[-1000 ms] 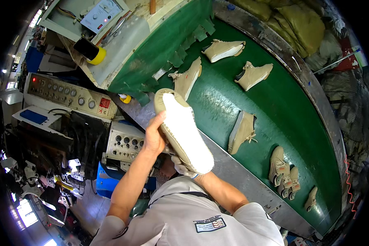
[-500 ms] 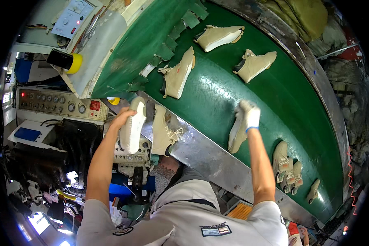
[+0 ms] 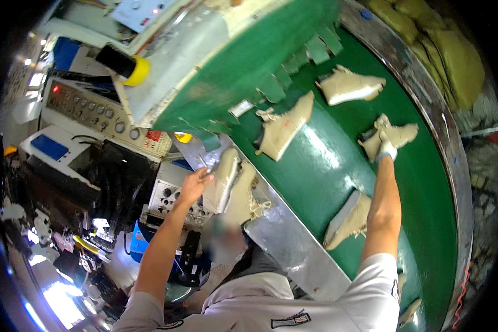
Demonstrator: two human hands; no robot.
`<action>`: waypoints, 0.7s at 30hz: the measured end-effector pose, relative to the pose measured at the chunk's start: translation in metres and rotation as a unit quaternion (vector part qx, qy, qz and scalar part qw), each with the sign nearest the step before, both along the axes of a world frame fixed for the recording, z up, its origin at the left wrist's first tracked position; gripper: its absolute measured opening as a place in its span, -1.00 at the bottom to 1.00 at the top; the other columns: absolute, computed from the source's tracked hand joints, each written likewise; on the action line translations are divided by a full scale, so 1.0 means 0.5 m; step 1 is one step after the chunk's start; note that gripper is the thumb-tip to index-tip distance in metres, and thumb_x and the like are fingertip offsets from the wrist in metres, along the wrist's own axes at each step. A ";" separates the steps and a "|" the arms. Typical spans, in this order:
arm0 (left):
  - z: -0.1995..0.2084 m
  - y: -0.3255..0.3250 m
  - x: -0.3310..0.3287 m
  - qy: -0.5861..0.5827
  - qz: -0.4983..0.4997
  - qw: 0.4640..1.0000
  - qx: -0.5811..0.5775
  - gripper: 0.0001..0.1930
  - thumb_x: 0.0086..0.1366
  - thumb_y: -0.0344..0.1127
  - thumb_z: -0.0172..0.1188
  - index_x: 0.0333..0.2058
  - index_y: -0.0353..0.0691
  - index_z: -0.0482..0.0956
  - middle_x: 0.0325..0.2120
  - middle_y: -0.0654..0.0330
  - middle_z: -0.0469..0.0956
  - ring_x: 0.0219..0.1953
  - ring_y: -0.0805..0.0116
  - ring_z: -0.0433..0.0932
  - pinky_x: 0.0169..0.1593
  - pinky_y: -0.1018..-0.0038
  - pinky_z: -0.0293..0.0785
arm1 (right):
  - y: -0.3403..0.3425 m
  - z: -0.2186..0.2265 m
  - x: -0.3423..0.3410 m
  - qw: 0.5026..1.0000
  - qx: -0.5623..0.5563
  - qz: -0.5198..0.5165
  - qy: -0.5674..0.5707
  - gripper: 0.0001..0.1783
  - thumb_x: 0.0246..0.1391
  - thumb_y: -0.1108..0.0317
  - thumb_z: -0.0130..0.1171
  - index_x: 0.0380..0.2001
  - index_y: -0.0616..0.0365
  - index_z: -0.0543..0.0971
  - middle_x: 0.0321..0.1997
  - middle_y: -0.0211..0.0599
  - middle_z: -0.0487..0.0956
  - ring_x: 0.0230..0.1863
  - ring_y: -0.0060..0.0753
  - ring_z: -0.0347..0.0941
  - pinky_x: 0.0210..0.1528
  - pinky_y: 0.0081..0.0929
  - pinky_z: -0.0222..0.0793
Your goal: The person operates an automated shoe lasting machine by positioning shoe uppers on the machine's mold and activating the mechanism to stretch and secure the material over the last.
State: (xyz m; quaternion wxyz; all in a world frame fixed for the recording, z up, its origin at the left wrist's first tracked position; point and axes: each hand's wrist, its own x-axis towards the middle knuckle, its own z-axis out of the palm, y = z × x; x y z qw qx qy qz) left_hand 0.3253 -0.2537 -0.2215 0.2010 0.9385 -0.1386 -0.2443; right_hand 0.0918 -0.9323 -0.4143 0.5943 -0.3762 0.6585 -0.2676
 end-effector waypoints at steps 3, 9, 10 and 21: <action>0.041 0.073 -0.061 -0.046 0.086 0.994 -0.056 -0.55 0.34 -0.02 0.27 0.03 -0.24 0.61 -0.13 -0.12 0.68 -0.02 -0.02 0.67 0.00 0.23 0.57 | 0.050 0.055 -0.047 0.940 0.131 0.131 -0.287 -0.09 -0.01 0.02 0.49 0.35 0.14 0.36 0.36 -0.21 0.40 0.25 -0.08 0.37 0.21 -0.11 0.44; 0.180 0.146 -0.148 0.007 0.220 0.966 -0.135 -0.65 0.35 -0.16 0.32 0.00 -0.23 0.67 -0.24 0.11 0.72 -0.20 0.38 0.66 -0.08 0.44 0.56 | 0.364 0.306 -0.138 0.843 0.129 0.301 -0.427 -0.28 0.15 -0.16 0.27 0.16 0.19 0.46 -0.05 0.00 0.62 -0.15 0.07 0.61 -0.22 0.03 0.62; 0.207 0.149 -0.160 0.050 0.246 0.953 -0.171 -0.69 0.37 -0.23 0.31 -0.02 -0.29 0.66 -0.26 0.24 0.71 -0.22 0.55 0.59 -0.09 0.52 0.52 | 0.441 0.341 -0.147 0.849 0.045 0.302 -0.432 -0.26 0.11 -0.16 0.31 0.16 0.18 0.46 0.01 -0.01 0.62 -0.13 0.02 0.62 -0.17 -0.03 0.64; 0.488 0.277 -0.263 0.160 0.251 0.780 -0.550 -0.44 0.46 -0.01 0.16 0.22 -0.34 0.45 -0.06 0.10 0.65 -0.11 0.27 0.65 0.00 0.32 0.59 | 1.176 0.727 0.031 0.547 0.434 0.484 -0.527 -0.43 0.30 0.13 0.18 0.29 0.10 0.39 0.19 -0.14 0.54 0.08 -0.22 0.54 0.12 -0.27 0.53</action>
